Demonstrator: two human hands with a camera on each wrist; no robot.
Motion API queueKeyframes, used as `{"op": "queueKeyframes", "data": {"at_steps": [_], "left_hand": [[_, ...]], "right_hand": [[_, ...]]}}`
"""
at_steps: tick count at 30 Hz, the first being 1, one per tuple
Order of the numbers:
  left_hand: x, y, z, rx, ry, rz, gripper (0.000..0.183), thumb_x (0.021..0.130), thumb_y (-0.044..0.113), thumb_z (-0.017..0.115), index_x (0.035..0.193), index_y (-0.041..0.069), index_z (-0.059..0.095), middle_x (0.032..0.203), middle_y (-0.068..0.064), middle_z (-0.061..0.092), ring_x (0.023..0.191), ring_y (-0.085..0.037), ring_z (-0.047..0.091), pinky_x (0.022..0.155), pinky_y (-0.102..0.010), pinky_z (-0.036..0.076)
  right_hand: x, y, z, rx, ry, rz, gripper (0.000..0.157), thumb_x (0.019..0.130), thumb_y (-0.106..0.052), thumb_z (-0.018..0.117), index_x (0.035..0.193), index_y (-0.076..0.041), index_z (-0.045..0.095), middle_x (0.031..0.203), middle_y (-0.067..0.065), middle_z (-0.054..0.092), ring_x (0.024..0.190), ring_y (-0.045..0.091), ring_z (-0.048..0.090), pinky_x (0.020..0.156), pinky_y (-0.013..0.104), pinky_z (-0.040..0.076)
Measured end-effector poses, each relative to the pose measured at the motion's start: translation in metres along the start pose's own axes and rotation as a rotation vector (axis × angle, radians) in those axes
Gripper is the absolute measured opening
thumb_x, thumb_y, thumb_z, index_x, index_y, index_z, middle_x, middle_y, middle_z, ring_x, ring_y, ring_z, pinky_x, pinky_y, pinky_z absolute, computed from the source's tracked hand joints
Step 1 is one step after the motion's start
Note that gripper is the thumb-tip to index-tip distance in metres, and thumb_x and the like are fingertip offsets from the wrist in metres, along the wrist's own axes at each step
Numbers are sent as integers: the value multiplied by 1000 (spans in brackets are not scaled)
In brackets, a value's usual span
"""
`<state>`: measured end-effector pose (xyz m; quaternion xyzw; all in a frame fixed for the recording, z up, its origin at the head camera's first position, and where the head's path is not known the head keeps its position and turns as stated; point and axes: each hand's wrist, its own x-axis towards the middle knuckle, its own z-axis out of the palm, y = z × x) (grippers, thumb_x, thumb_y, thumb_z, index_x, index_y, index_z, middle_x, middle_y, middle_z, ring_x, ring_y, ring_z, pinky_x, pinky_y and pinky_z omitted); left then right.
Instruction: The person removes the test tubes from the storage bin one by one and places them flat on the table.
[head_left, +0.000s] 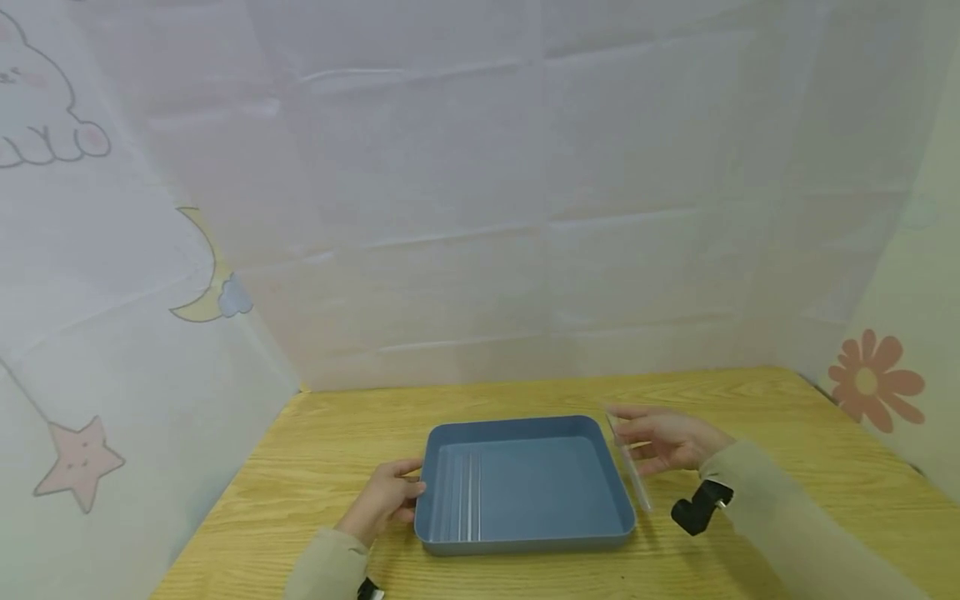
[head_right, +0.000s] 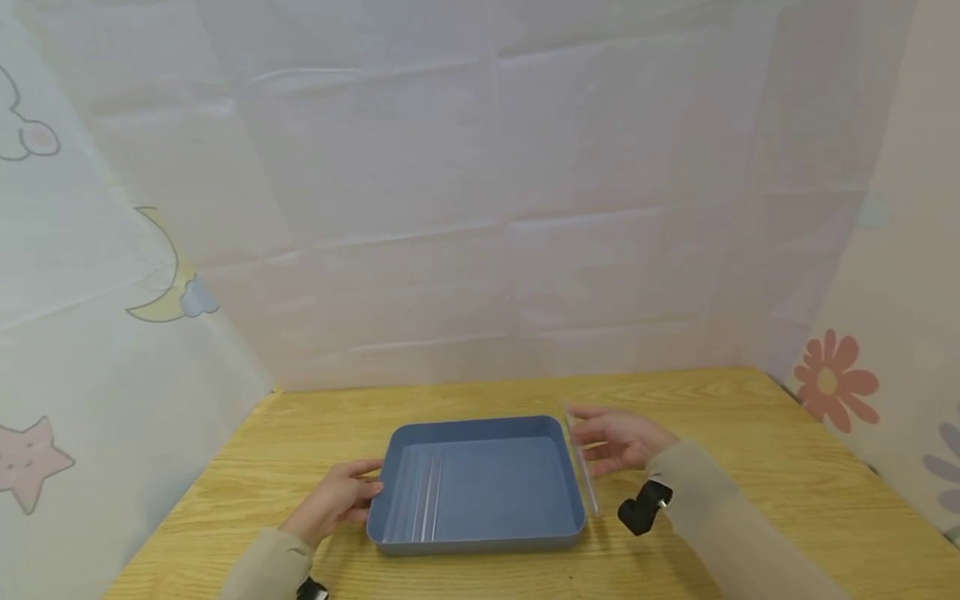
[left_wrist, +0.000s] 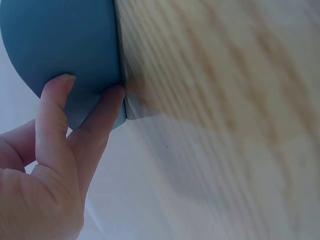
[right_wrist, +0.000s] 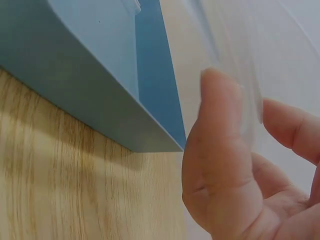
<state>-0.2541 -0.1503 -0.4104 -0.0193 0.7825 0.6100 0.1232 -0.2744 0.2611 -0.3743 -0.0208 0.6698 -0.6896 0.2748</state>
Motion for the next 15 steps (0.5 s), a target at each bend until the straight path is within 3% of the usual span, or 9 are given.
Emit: {"op": "queueKeyframes", "data": {"at_steps": [8,15], "left_hand": [[2,-3,1,-31,6,15,47,94,-11,51,138,-17,38,116,-34,60,87,-29,68,67,-37,59],[0,-3,1,-48,-9,16,48,94,-12,50,139,-18,37,109,-31,64,85,-27,68,69,-39,59]], "right_hand": [[-1,7,-7,-25,44,1,74,100,-13,54,156,-5,7,100,4,57,81,17,56,67,32,55],[-1,12,-13,-33,83,9,67,99,-14,56,154,-4,20,100,3,59,80,15,57,65,30,55]]}}
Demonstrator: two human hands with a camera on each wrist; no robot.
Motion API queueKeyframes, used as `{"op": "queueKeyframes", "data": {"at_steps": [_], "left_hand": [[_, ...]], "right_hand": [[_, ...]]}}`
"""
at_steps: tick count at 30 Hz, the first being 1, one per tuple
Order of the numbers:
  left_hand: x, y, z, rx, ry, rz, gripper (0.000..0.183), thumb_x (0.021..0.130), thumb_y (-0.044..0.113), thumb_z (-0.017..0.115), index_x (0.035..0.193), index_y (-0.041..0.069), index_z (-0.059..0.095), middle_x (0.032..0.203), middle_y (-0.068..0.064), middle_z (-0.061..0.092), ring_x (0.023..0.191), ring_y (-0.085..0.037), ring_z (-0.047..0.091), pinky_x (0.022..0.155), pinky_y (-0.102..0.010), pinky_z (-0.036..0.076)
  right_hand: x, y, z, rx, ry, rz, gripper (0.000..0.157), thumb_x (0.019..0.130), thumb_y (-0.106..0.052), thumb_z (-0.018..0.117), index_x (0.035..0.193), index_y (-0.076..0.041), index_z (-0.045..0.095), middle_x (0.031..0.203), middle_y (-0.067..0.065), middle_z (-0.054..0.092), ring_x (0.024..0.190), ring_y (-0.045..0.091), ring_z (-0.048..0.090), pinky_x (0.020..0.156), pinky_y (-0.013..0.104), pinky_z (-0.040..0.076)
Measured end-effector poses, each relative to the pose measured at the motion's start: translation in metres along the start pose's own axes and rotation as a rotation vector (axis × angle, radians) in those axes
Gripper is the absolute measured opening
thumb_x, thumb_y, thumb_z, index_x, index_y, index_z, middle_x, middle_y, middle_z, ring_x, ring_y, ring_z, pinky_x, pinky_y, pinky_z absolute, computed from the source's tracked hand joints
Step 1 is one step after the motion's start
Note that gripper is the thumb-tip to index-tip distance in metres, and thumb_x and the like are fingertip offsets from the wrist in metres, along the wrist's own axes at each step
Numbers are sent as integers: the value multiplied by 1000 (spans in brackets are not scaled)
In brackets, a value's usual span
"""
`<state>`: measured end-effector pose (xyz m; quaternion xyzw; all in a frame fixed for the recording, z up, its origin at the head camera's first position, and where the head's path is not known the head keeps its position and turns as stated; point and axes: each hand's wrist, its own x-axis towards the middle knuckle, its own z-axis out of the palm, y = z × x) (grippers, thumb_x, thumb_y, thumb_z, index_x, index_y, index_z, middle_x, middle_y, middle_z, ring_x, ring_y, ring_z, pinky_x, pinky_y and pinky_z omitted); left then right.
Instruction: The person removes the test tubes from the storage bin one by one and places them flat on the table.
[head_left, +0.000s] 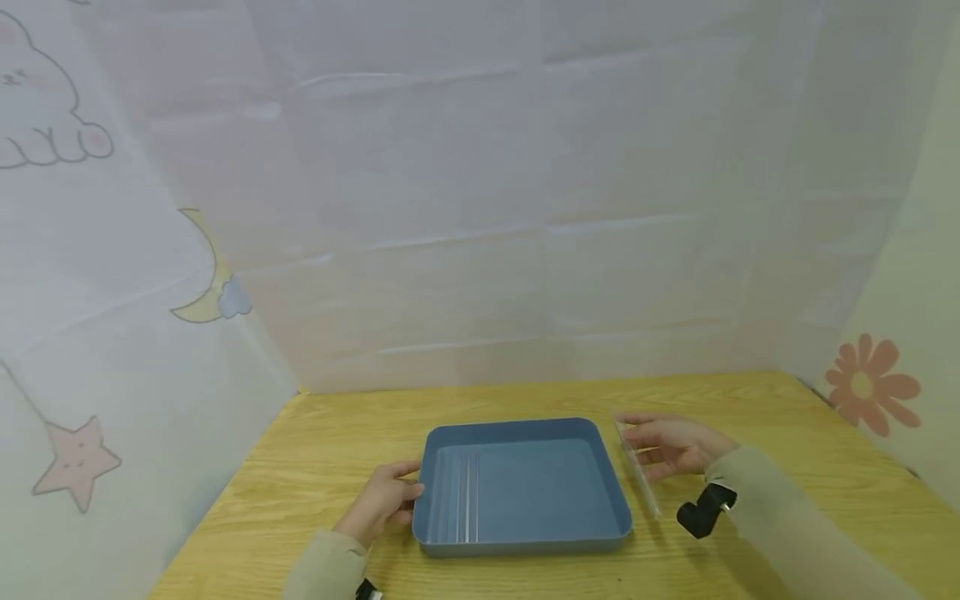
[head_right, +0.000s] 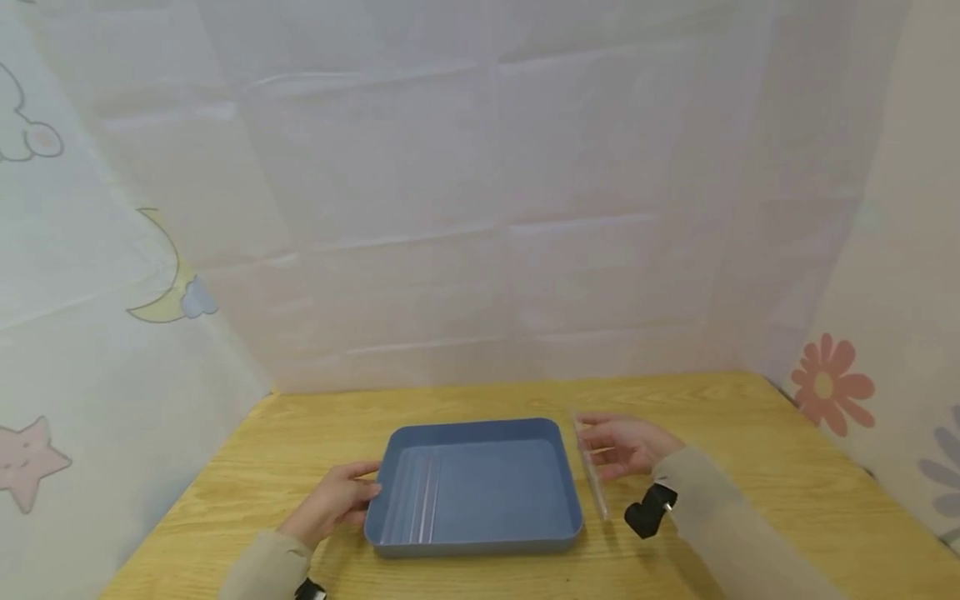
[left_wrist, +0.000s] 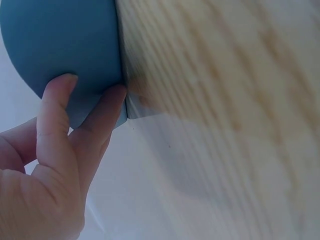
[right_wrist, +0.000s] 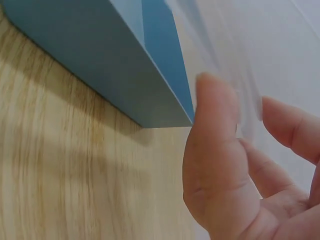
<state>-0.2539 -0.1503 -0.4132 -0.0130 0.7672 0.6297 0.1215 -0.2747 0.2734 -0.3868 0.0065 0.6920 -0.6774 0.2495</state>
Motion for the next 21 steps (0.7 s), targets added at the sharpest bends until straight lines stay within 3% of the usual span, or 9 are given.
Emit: {"op": "queueKeyframes", "data": {"at_steps": [21], "left_hand": [[0,3,3,16,-1,-11,47,95,-10,50,140,-15,38,107,-28,66,85,-27,68,66,-37,59]], "right_hand": [[3,14,-12,-13,39,15,63,98,-12,58,151,0,26,101,1,63,82,17,60,69,34,56]]}}
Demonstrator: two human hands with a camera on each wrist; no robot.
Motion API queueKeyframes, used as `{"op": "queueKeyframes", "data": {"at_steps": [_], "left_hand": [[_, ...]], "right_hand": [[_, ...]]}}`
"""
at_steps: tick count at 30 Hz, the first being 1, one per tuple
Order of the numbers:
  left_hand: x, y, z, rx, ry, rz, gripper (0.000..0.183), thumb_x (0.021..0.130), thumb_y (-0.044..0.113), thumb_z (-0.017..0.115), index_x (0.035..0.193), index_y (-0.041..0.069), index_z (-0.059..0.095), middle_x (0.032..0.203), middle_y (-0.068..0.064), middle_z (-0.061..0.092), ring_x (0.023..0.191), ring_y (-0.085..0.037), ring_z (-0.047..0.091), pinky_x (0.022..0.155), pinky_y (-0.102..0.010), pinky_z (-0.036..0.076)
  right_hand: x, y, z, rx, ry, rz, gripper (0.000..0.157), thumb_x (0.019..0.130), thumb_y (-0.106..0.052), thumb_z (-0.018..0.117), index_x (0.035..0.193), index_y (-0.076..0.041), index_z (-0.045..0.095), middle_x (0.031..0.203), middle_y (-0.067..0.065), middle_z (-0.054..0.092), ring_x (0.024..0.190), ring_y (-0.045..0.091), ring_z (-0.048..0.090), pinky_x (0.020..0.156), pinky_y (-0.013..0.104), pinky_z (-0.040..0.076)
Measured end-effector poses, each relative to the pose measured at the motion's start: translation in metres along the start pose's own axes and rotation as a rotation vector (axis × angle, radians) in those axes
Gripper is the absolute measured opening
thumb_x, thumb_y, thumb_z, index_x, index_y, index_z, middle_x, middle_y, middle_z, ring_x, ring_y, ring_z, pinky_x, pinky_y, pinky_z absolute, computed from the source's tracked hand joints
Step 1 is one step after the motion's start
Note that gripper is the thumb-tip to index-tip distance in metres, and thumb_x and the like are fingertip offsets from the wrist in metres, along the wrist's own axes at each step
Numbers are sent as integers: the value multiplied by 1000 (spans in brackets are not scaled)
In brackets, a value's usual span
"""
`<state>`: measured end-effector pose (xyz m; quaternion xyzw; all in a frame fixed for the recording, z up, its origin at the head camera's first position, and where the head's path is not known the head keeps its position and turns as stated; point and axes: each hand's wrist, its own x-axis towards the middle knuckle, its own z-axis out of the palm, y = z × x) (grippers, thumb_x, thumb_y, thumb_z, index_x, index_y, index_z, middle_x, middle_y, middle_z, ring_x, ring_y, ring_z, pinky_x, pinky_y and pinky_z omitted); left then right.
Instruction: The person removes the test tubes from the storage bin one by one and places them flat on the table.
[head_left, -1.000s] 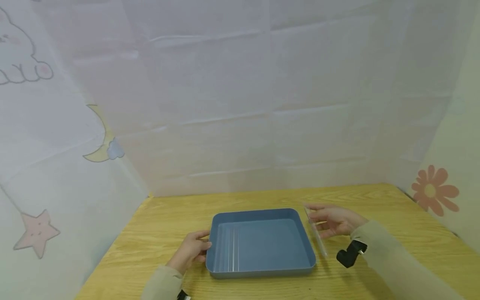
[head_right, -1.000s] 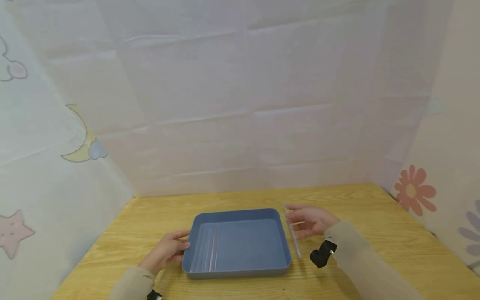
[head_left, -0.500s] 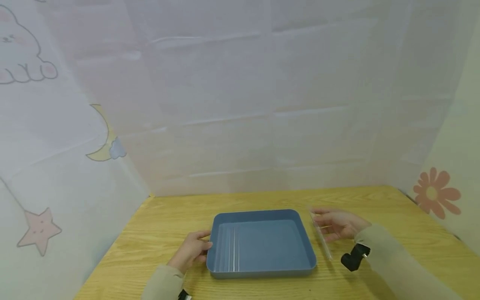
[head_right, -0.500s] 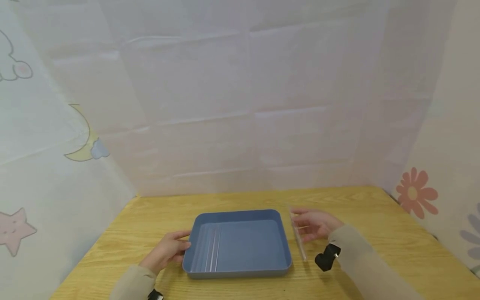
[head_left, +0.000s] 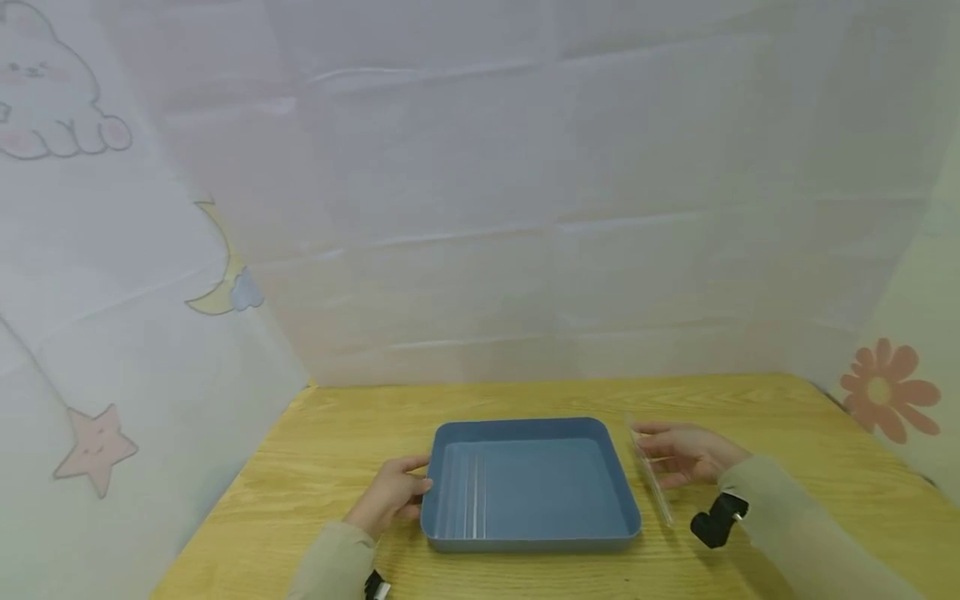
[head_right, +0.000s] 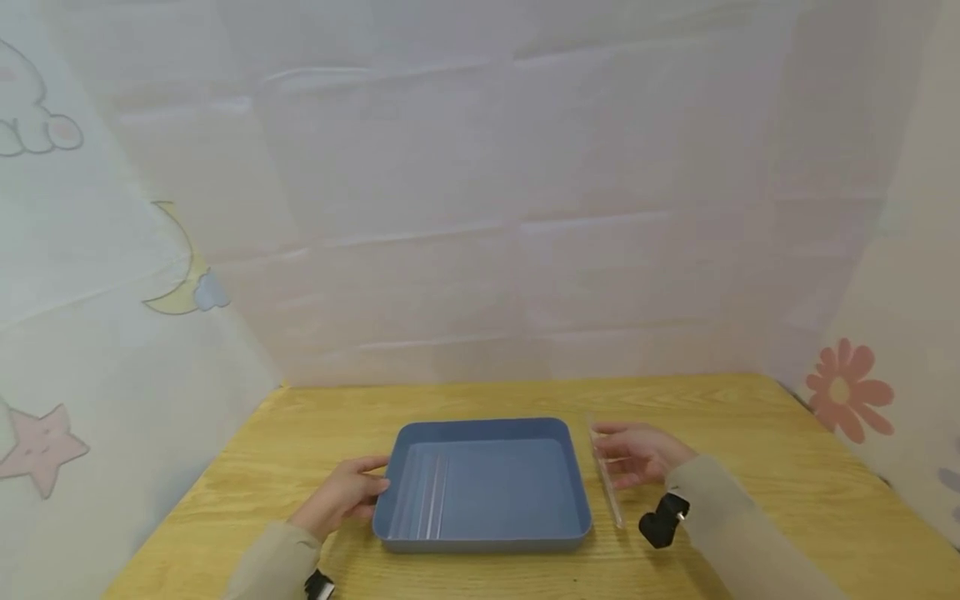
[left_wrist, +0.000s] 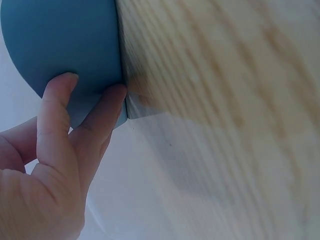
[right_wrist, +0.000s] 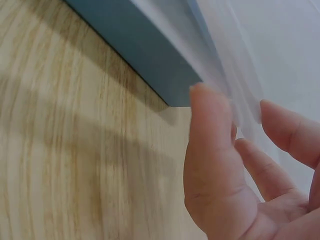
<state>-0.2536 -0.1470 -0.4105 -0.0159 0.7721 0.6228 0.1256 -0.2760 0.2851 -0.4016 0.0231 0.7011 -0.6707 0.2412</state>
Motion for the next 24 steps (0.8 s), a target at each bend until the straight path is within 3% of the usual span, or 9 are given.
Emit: {"op": "queueKeyframes", "data": {"at_steps": [6,15,24], "left_hand": [[1,1,1,18,12,-4,47,94,-10,51,140,-13,40,106,-26,67,84,-25,69,62,-33,58],[-1,1,0,35,15,-8,48,95,-9,51,141,-13,40,104,-25,67,81,-25,69,48,-22,51],[1,1,0,43,21,-14,47,95,-9,52,140,-12,41,105,-24,68,82,-25,69,56,-29,56]], "right_hand": [[3,5,-3,-27,18,5,67,97,-13,59,151,2,22,101,1,63,90,20,61,75,40,54],[7,9,-4,34,28,25,62,98,-10,58,151,1,26,94,2,66,80,17,64,66,33,56],[8,10,-5,24,71,50,62,98,-10,58,150,1,26,93,2,66,81,19,63,71,38,54]]}}
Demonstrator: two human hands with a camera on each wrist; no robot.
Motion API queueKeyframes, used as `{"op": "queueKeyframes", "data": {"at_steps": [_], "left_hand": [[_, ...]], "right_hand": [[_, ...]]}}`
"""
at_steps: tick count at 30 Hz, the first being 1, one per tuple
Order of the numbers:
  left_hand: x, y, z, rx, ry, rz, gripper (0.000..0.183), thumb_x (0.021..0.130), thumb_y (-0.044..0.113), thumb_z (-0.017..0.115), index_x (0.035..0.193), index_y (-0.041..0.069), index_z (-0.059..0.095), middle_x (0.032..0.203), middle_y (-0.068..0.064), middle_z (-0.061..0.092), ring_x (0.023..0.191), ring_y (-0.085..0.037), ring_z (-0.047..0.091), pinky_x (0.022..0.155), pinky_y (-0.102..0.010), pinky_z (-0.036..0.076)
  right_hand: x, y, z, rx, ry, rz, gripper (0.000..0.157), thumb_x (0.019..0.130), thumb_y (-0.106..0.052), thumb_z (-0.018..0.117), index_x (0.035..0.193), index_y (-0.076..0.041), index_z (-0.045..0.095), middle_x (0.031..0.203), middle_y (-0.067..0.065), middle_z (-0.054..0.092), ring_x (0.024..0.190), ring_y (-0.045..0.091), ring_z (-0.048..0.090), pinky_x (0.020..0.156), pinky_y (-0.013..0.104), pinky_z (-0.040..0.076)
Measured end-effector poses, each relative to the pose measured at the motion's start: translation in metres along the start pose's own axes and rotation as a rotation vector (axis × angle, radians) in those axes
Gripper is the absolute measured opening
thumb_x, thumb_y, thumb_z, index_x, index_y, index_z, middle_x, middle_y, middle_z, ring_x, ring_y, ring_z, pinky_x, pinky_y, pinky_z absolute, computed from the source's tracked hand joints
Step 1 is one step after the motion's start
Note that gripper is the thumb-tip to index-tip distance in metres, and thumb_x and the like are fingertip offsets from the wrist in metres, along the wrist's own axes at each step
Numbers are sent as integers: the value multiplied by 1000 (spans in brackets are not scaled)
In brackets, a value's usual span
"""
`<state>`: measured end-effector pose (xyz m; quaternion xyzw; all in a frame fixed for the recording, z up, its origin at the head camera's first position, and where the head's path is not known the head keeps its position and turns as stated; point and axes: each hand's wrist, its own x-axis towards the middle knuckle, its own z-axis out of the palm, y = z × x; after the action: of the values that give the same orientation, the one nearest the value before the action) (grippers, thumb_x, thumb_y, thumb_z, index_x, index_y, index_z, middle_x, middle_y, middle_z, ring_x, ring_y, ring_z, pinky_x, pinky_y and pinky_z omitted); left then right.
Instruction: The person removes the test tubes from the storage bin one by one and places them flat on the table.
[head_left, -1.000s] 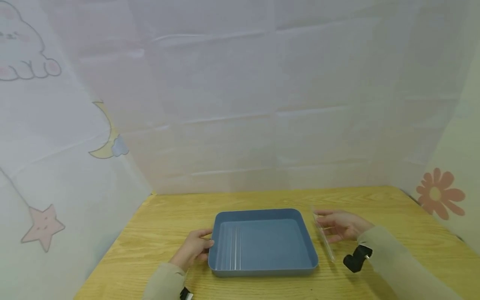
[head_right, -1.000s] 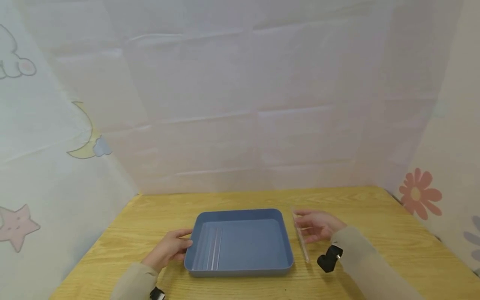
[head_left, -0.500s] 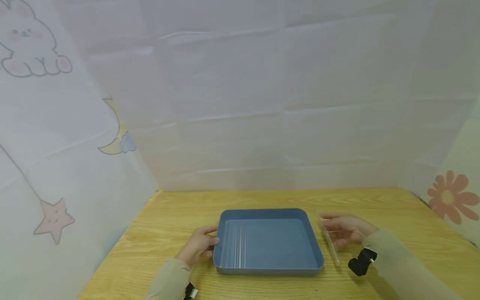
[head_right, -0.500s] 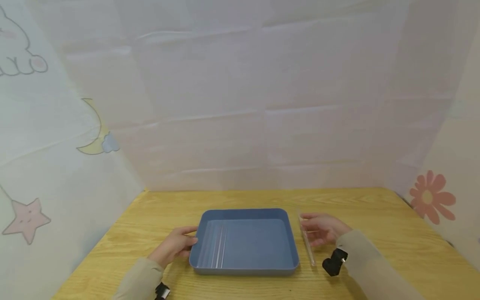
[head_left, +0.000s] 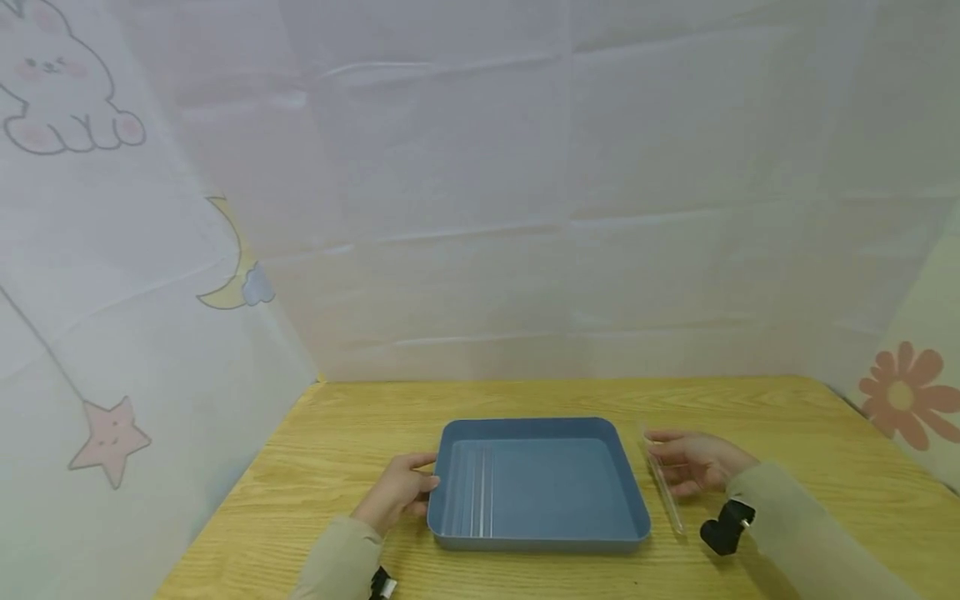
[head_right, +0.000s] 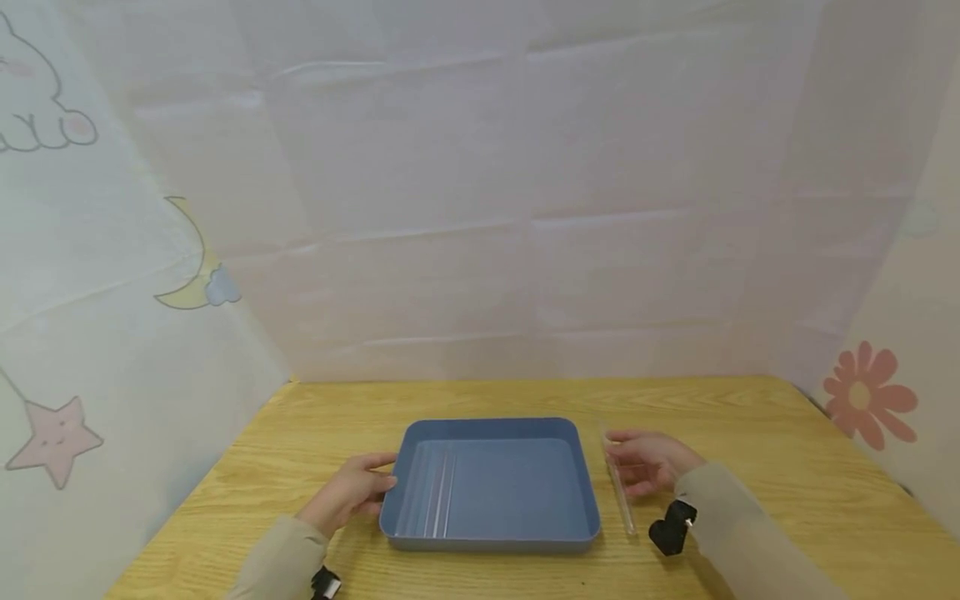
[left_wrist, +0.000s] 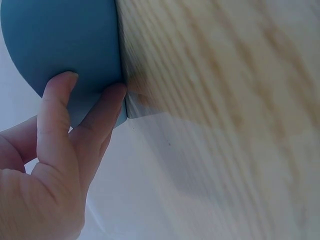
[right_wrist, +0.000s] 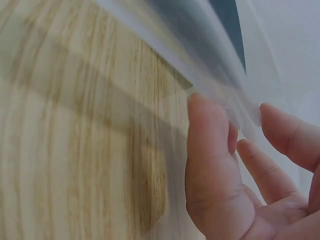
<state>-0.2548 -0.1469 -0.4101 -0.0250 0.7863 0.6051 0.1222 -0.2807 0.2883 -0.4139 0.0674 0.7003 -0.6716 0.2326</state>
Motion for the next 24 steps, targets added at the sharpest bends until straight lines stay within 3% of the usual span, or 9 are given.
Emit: {"op": "queueKeyframes", "data": {"at_steps": [13,24], "left_hand": [[1,-1,0,-1,11,-8,47,94,-8,53,140,-12,41,103,-22,68,81,-23,69,56,-30,56],[0,0,0,-11,7,-12,48,94,-10,52,140,-14,40,105,-25,67,85,-28,69,66,-37,59]], "right_hand": [[4,4,-2,-8,43,6,64,98,-11,58,150,4,24,92,3,65,82,22,62,76,42,54],[6,4,1,-43,83,23,63,98,-9,56,149,6,22,87,2,63,73,17,58,65,35,55]]}}
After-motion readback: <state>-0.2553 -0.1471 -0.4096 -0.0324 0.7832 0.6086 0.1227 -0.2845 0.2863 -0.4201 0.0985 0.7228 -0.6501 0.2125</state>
